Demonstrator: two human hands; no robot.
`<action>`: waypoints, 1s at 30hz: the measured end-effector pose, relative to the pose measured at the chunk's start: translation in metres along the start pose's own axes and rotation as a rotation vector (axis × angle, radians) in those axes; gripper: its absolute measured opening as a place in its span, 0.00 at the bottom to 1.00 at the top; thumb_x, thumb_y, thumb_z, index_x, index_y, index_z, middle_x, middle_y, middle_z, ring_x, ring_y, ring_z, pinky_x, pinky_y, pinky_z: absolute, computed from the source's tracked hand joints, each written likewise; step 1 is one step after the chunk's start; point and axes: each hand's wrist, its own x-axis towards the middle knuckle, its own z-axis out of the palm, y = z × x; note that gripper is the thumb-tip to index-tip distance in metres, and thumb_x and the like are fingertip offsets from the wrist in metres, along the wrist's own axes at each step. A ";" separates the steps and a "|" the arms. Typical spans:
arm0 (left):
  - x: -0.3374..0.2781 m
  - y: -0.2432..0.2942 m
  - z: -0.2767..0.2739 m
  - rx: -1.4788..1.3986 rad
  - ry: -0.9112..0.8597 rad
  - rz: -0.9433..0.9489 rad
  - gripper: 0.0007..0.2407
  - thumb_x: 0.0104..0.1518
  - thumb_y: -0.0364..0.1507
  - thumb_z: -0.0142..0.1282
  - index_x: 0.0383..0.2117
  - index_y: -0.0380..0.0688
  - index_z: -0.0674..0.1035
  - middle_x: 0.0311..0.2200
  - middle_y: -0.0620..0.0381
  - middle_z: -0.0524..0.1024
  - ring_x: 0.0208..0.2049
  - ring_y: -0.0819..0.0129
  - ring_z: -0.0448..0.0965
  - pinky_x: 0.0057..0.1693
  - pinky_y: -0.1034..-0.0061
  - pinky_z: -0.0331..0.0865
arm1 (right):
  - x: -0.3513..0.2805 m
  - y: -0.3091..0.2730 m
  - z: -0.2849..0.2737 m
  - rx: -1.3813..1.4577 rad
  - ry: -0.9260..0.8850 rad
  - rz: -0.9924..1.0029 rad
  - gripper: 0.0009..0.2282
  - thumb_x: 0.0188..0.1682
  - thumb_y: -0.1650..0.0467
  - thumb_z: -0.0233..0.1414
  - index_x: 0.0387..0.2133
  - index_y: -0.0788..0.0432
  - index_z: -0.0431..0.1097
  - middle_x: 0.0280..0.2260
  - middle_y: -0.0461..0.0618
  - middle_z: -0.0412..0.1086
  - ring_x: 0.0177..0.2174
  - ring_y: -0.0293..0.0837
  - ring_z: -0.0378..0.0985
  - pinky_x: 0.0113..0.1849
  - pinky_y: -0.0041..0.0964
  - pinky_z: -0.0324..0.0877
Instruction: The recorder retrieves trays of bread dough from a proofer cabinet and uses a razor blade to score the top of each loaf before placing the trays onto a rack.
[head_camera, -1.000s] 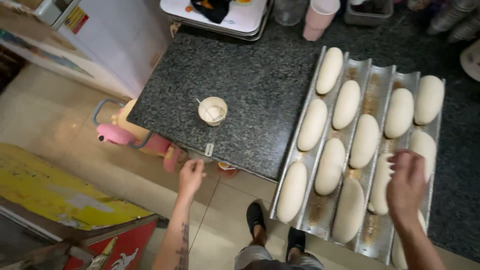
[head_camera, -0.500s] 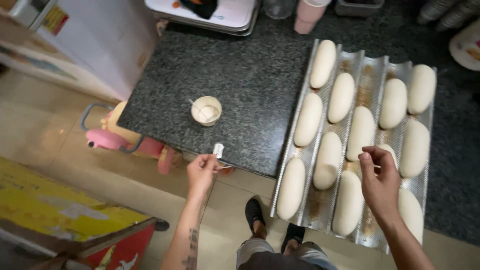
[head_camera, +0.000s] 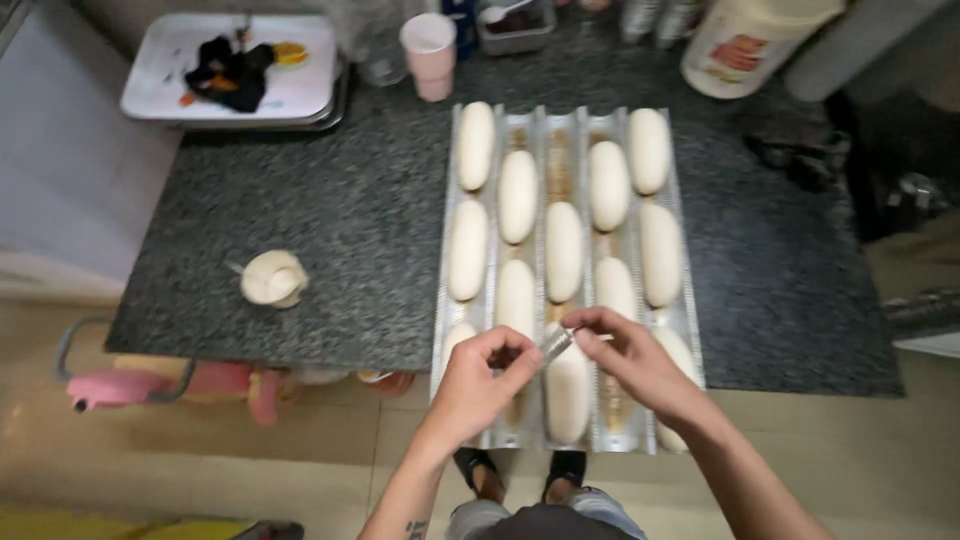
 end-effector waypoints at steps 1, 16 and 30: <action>0.000 0.010 0.011 0.003 -0.010 0.004 0.03 0.53 0.24 0.59 0.27 0.36 0.81 0.21 0.60 0.76 0.23 0.78 0.69 0.33 0.84 0.65 | -0.003 0.005 -0.010 0.005 0.010 -0.002 0.19 0.45 0.63 0.49 0.47 0.60 0.73 0.39 0.49 0.73 0.32 0.40 0.69 0.33 0.32 0.65; 0.014 0.019 0.124 0.115 0.092 0.012 0.03 0.51 0.24 0.58 0.25 0.36 0.81 0.19 0.60 0.77 0.21 0.77 0.71 0.32 0.84 0.67 | -0.004 0.062 -0.113 -0.085 -0.070 -0.416 0.06 0.45 0.69 0.55 0.27 0.61 0.75 0.39 0.45 0.75 0.33 0.36 0.72 0.36 0.28 0.64; 0.041 0.023 0.105 0.278 0.188 0.071 0.03 0.48 0.25 0.58 0.23 0.39 0.81 0.20 0.61 0.79 0.22 0.76 0.75 0.33 0.84 0.71 | 0.054 0.061 -0.127 -0.309 -0.021 -0.537 0.06 0.45 0.69 0.53 0.31 0.59 0.75 0.34 0.44 0.76 0.33 0.38 0.77 0.40 0.33 0.72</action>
